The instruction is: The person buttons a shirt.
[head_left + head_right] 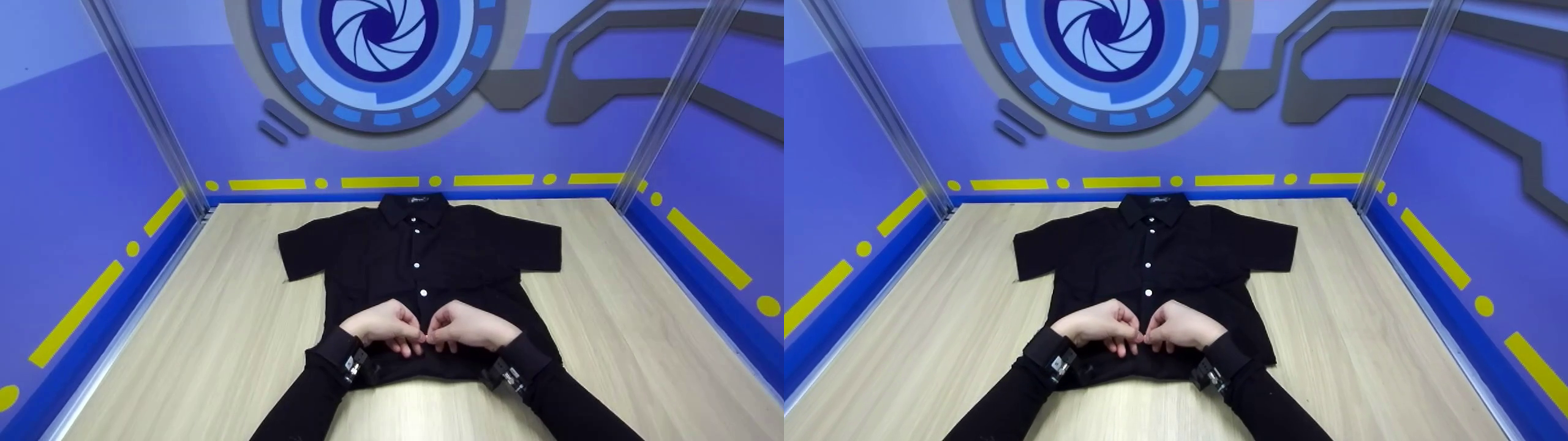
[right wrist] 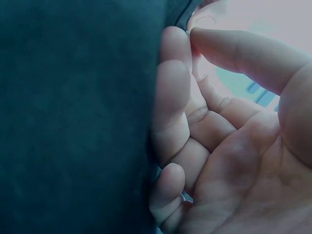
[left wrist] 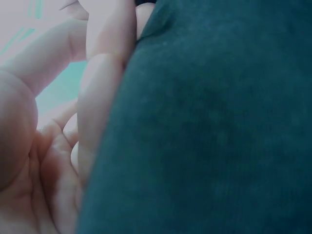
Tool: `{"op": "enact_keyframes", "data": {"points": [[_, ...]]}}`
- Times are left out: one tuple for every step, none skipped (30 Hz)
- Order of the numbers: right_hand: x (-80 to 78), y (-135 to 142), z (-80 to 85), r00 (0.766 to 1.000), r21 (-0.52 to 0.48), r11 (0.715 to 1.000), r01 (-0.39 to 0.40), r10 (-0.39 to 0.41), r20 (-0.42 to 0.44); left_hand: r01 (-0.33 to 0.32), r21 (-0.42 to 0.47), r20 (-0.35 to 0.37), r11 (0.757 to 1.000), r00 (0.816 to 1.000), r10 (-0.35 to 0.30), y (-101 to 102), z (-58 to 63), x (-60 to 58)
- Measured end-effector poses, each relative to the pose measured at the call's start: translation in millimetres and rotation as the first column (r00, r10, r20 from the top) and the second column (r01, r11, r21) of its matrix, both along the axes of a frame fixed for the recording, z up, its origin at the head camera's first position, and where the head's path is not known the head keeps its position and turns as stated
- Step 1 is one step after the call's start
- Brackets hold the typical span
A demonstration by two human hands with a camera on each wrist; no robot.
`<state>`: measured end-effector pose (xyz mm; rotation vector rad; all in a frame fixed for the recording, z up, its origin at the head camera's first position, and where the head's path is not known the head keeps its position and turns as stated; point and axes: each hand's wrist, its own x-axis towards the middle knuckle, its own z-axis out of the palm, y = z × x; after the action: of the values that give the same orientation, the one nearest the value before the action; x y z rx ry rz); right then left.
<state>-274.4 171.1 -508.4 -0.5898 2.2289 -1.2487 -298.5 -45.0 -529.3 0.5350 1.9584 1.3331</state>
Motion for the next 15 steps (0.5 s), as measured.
{"op": "enact_keyframes", "data": {"points": [[0.3,-0.1,0.3,1.000,-0.002,1.000,0.000,0.000,-0.002,-0.002,-0.002,-0.002,1.000,1.000,0.002,0.0,0.0,0.2],[0.4,-0.2,0.4,1.000,-0.003,1.000,0.001,-0.001,-0.004,-0.004,-0.003,-0.004,1.000,1.000,0.004,0.0,0.0,0.4],[0.5,-0.4,0.5,1.000,-0.004,1.000,0.001,-0.001,-0.004,-0.005,-0.003,-0.006,1.000,1.000,0.005,0.0,0.1,0.7],[0.7,-0.6,0.7,1.000,-0.005,1.000,0.001,-0.001,-0.005,-0.007,-0.005,-0.007,1.000,1.000,0.007,0.0,0.0,0.7],[0.8,-0.7,1.0,1.000,-0.006,1.000,0.001,-0.001,-0.005,-0.008,-0.006,-0.007,1.000,1.000,0.008,0.0,-0.1,0.7],[0.7,-0.8,1.0,1.000,-0.005,1.000,0.002,-0.002,-0.007,-0.009,-0.006,-0.008,1.000,1.000,0.009,0.0,-0.2,0.7],[0.6,-0.9,0.9,1.000,-0.003,1.000,0.002,-0.002,-0.009,-0.011,-0.006,-0.008,1.000,1.000,0.011,0.2,-0.5,0.6],[0.5,-0.9,0.6,1.000,-0.003,1.000,0.001,-0.001,-0.011,-0.012,-0.006,-0.009,1.000,1.000,0.012,0.3,-0.4,0.6],[0.2,-0.9,0.5,1.000,-0.001,1.000,0.001,-0.001,-0.012,-0.013,-0.007,-0.010,1.000,1.000,0.013,0.5,-0.2,0.8],[0.0,-0.9,0.2,1.000,0.002,1.000,0.001,-0.001,-0.013,-0.014,-0.008,-0.010,1.000,1.000,0.014,0.6,-0.2,0.7],[-0.1,-0.8,0.0,1.000,0.004,1.000,0.001,-0.001,-0.013,-0.017,-0.006,-0.013,1.000,1.000,0.017,0.7,-0.1,0.9],[-0.3,-0.8,-0.3,1.000,0.006,1.000,0.000,0.000,-0.014,-0.018,-0.007,-0.015,1.000,1.000,0.018,0.7,0.0,1.0],[-0.5,-0.8,-0.6,1.000,0.006,1.000,0.000,0.000,-0.013,-0.018,-0.009,-0.015,1.000,1.000,0.018,0.6,0.1,1.1],[-0.8,-0.7,-0.9,1.000,0.006,1.000,-0.001,0.001,-0.013,-0.017,-0.010,-0.015,1.000,1.000,0.017,0.5,0.3,1.2],[-0.9,-0.8,-1.0,1.000,0.005,1.000,0.000,0.000,-0.013,-0.017,-0.010,-0.018,1.000,1.000,0.017,0.4,0.3,1.5]]}}
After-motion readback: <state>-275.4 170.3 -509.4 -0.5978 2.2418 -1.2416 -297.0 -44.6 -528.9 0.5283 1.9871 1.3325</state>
